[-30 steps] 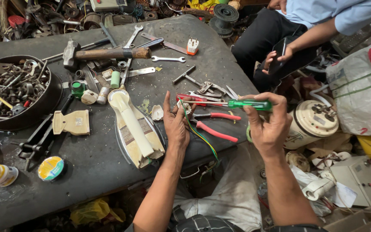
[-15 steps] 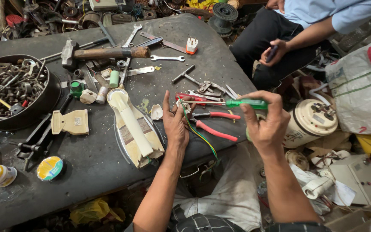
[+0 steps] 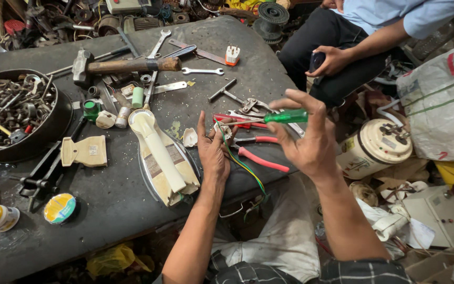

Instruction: The person works on a disassembled electrical cord and plug. They use a screwdriver to tighten terminal screws, scissors to trim wire ends, and pliers to strip insulation, then reinsert the wires into the plug and secure them.

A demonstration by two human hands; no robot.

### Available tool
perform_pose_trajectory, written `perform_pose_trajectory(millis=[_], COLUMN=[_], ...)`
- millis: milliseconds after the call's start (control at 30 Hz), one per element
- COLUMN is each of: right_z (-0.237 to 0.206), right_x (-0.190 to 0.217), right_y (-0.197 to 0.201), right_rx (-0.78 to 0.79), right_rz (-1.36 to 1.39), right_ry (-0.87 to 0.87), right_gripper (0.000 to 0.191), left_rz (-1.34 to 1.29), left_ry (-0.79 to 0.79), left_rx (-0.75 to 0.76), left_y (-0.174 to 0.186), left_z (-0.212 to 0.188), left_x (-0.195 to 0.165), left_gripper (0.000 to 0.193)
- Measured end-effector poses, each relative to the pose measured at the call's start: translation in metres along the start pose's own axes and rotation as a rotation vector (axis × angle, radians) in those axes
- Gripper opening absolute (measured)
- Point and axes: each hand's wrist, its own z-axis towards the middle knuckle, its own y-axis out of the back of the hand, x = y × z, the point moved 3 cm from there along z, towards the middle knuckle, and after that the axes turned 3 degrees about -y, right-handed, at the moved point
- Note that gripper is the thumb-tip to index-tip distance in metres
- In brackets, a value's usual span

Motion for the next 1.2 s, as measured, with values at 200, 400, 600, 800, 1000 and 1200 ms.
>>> perform_pose_trajectory(millis=[200, 400, 600, 800, 1000, 1200], right_z=[0.001, -0.001, 0.000, 0.000, 0.001, 0.002], right_x=[-0.004, -0.001, -0.010, -0.013, -0.011, -0.016], right_y=[-0.007, -0.009, -0.012, -0.006, -0.008, -0.009], right_rx=[-0.026, 0.037, -0.088, 0.030, -0.065, -0.043], right_rz=[-0.038, 0.124, -0.055, 0.158, -0.028, 0.012], right_ry=[-0.008, 0.062, -0.005, -0.028, 0.019, -0.080], right_gripper=[0.058, 0.052, 0.061, 0.053, 0.054, 0.058], left_rz=[-0.001, -0.010, 0.015, 0.010, 0.011, 0.032], left_ry=[0.019, 0.015, 0.016, 0.019, 0.008, 0.026], left_rx=[-0.015, -0.014, -0.013, -0.019, -0.007, -0.013], left_y=[0.001, 0.002, 0.003, 0.002, 0.001, 0.002], left_z=[0.000, 0.002, 0.000, 0.001, 0.003, 0.001], left_x=[0.000, 0.002, 0.004, 0.004, 0.003, 0.003], left_gripper=[0.072, 0.073, 0.074, 0.073, 0.075, 0.073])
